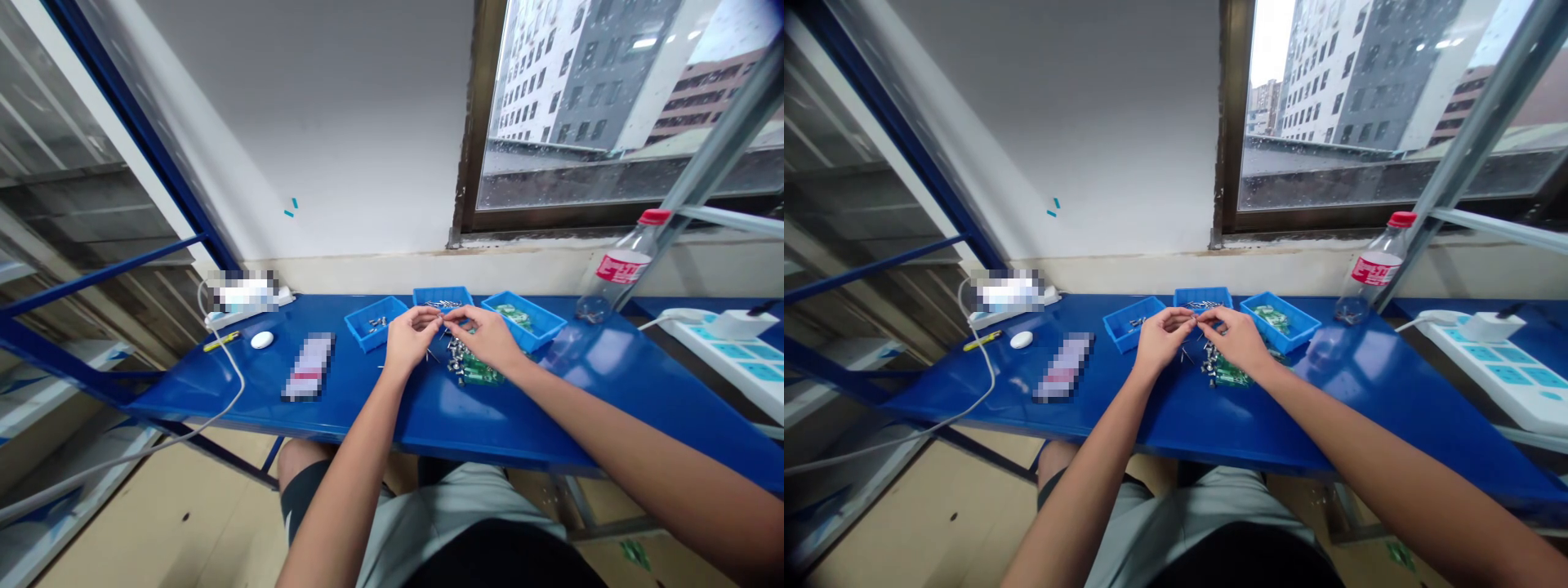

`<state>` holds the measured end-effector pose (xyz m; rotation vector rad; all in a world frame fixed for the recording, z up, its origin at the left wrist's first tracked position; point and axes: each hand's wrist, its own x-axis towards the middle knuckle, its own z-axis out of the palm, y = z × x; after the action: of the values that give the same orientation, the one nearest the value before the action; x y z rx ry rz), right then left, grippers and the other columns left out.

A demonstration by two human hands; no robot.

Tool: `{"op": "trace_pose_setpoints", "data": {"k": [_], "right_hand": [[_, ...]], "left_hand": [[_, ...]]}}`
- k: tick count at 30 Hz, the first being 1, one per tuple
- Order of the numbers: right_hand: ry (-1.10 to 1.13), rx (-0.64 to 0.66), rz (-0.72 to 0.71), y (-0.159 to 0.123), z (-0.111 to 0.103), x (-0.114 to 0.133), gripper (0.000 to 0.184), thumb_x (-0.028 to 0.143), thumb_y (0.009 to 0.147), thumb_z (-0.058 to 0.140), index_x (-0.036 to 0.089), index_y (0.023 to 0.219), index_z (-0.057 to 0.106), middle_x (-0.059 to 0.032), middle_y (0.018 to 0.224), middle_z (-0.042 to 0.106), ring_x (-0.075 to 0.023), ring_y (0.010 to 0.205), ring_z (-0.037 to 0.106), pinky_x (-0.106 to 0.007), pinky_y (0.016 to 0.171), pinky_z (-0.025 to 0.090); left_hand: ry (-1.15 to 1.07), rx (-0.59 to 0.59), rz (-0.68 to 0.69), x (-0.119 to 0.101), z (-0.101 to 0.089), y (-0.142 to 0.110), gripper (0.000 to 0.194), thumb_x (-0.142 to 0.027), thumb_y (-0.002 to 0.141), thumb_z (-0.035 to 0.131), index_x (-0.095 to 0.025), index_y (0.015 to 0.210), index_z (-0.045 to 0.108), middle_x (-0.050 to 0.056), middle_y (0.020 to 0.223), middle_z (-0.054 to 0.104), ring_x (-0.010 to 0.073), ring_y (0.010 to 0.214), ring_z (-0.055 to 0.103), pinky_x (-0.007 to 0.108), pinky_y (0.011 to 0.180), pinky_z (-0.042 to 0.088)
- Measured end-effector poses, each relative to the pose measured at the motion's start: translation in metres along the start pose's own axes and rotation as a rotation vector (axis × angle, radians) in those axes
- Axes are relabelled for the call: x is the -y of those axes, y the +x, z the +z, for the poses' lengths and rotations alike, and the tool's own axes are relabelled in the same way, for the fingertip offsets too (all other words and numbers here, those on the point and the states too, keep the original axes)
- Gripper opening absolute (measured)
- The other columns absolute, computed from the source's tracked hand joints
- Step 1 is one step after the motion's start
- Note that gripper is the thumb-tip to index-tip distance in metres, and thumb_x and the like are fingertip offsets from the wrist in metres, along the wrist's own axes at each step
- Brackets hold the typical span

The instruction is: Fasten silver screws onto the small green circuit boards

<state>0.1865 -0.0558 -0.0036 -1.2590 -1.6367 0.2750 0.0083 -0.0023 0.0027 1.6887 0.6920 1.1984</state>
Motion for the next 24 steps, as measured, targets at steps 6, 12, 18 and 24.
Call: {"op": "trace_pose_setpoints", "data": {"k": [6, 12, 18, 24], "right_hand": [[-0.028, -0.002, -0.027, -0.0001, -0.0014, 0.0052, 0.018, 0.034, 0.094, 0.065, 0.023, 0.101, 0.077, -0.006, 0.1, 0.077, -0.0218, 0.083, 0.072, -0.036, 0.074, 0.059], [0.022, 0.0, -0.027, 0.0011, -0.0024, 0.0074, 0.021, 0.038, 0.092, 0.067, 0.023, 0.105, 0.076, -0.0066, 0.099, 0.075, -0.0221, 0.084, 0.07, -0.035, 0.073, 0.057], [0.012, -0.016, 0.01, 0.0022, -0.0022, 0.003, 0.012, 0.029, 0.089, 0.065, 0.022, 0.094, 0.073, -0.0057, 0.092, 0.073, -0.0221, 0.081, 0.068, -0.035, 0.072, 0.055], [0.018, -0.03, 0.021, 0.0027, -0.0029, 0.0019, 0.02, 0.039, 0.093, 0.062, 0.022, 0.094, 0.072, -0.006, 0.092, 0.074, -0.0225, 0.082, 0.067, -0.035, 0.073, 0.054]], "left_hand": [[0.004, -0.062, -0.017, 0.0013, 0.0018, 0.0003, 0.026, -0.023, 0.083, 0.078, -0.018, 0.093, 0.055, 0.007, 0.093, 0.079, 0.0183, 0.086, 0.077, 0.031, 0.082, 0.06], [0.06, -0.002, 0.034, 0.0035, 0.0036, -0.0023, 0.029, -0.012, 0.081, 0.073, -0.021, 0.095, 0.049, 0.001, 0.086, 0.073, 0.0137, 0.077, 0.074, 0.024, 0.073, 0.058], [0.062, 0.023, 0.085, 0.0028, 0.0056, -0.003, 0.032, -0.015, 0.08, 0.077, -0.02, 0.096, 0.049, 0.003, 0.088, 0.072, 0.0133, 0.077, 0.072, 0.026, 0.075, 0.059], [-0.071, -0.047, 0.048, 0.0, 0.0045, 0.0, 0.036, -0.023, 0.081, 0.082, -0.019, 0.1, 0.051, 0.008, 0.095, 0.075, 0.0157, 0.085, 0.074, 0.029, 0.081, 0.06]]}}
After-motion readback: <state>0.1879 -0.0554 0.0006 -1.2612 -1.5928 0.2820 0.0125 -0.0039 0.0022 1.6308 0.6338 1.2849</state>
